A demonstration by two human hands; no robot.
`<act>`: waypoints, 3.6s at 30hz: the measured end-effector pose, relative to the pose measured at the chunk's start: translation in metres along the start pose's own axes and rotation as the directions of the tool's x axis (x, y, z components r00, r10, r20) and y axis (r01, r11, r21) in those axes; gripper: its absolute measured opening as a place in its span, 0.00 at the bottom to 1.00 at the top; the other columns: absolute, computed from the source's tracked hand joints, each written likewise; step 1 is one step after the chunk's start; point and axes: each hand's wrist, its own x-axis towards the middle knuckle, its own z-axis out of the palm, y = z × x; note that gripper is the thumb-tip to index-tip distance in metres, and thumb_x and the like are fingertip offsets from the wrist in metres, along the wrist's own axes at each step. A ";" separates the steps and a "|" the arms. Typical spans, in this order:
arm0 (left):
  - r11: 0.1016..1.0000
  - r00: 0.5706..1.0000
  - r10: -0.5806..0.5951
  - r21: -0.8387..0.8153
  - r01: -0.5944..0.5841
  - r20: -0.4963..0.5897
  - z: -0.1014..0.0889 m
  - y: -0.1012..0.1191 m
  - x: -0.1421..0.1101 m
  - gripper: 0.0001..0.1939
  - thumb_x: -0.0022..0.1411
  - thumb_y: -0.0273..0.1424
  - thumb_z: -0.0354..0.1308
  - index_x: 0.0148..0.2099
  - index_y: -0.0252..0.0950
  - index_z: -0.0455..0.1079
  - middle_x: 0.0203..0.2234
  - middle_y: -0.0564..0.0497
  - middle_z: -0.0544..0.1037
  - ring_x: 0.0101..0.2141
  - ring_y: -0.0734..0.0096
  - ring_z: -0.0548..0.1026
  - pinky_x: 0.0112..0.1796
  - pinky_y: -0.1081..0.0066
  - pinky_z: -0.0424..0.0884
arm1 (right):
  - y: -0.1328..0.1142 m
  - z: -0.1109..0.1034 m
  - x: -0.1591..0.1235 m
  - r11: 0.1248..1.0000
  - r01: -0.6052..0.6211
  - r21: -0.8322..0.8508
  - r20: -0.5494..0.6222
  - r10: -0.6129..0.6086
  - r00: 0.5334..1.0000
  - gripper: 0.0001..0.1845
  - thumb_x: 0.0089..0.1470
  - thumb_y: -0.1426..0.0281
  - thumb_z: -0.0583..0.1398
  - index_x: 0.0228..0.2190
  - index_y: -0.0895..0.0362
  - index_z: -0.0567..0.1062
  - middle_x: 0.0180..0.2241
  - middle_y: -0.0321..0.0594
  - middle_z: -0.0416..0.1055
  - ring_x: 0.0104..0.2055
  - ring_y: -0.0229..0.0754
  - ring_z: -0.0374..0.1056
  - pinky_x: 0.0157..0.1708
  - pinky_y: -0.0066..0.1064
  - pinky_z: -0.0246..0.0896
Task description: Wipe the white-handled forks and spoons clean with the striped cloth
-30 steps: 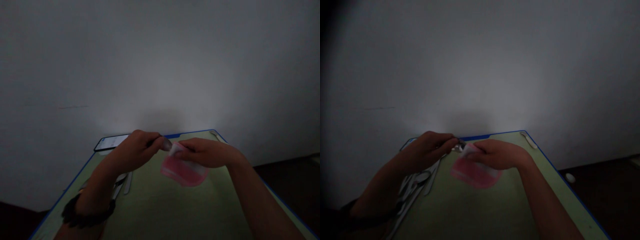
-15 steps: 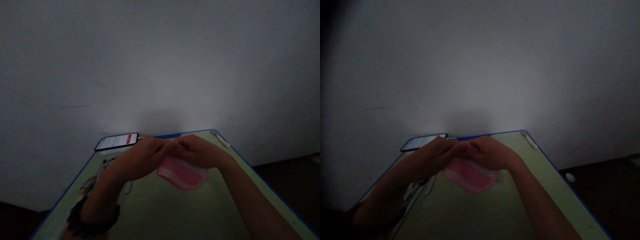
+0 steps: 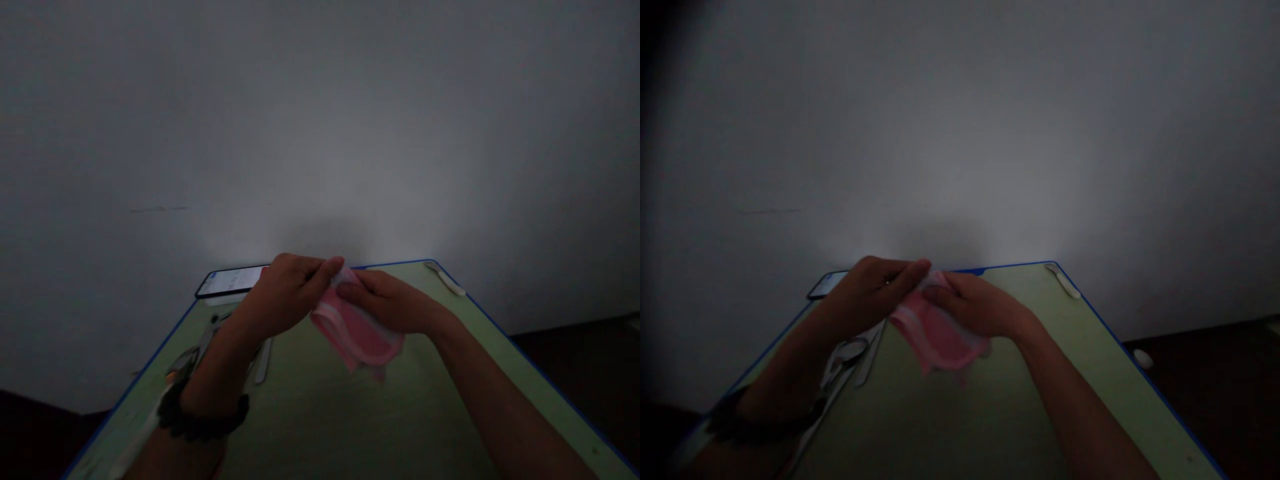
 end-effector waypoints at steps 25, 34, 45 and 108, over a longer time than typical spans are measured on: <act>0.999 0.996 -0.033 0.033 0.036 -0.078 0.007 -0.011 -0.001 0.26 0.65 0.41 0.40 0.22 0.33 0.69 0.12 0.55 0.68 0.16 0.77 0.65 0.20 0.77 0.55 | 0.005 -0.012 -0.011 0.980 -0.199 -0.001 0.094 0.198 0.976 0.20 0.52 0.54 0.51 0.27 0.57 0.70 0.21 0.33 0.62 0.22 0.31 0.54 0.20 0.24 0.47; 0.999 1.000 0.027 0.043 -0.027 -0.015 0.012 -0.003 0.000 0.24 0.66 0.36 0.41 0.27 0.33 0.73 0.12 0.55 0.70 0.16 0.78 0.66 0.22 0.76 0.56 | 0.015 -0.020 -0.011 0.968 -0.246 0.044 0.063 0.243 0.968 0.16 0.44 0.61 0.61 0.35 0.57 0.73 0.26 0.35 0.68 0.24 0.32 0.58 0.23 0.25 0.50; 0.999 0.999 0.014 -0.038 -0.016 -0.041 0.016 -0.010 -0.001 0.24 0.66 0.37 0.42 0.22 0.33 0.68 0.12 0.57 0.68 0.15 0.80 0.65 0.21 0.78 0.56 | 0.008 -0.025 -0.019 0.930 -0.274 0.244 0.026 0.276 0.961 0.15 0.45 0.62 0.61 0.34 0.54 0.65 0.25 0.32 0.70 0.17 0.28 0.56 0.16 0.20 0.47; 0.996 0.968 -0.059 -0.080 0.041 -0.242 0.018 -0.009 0.003 0.25 0.65 0.38 0.42 0.19 0.34 0.65 0.13 0.56 0.69 0.15 0.79 0.64 0.20 0.77 0.56 | -0.007 -0.011 -0.010 0.966 -0.256 0.029 -0.233 0.256 0.938 0.22 0.52 0.55 0.53 0.43 0.56 0.69 0.30 0.39 0.72 0.24 0.33 0.62 0.21 0.24 0.52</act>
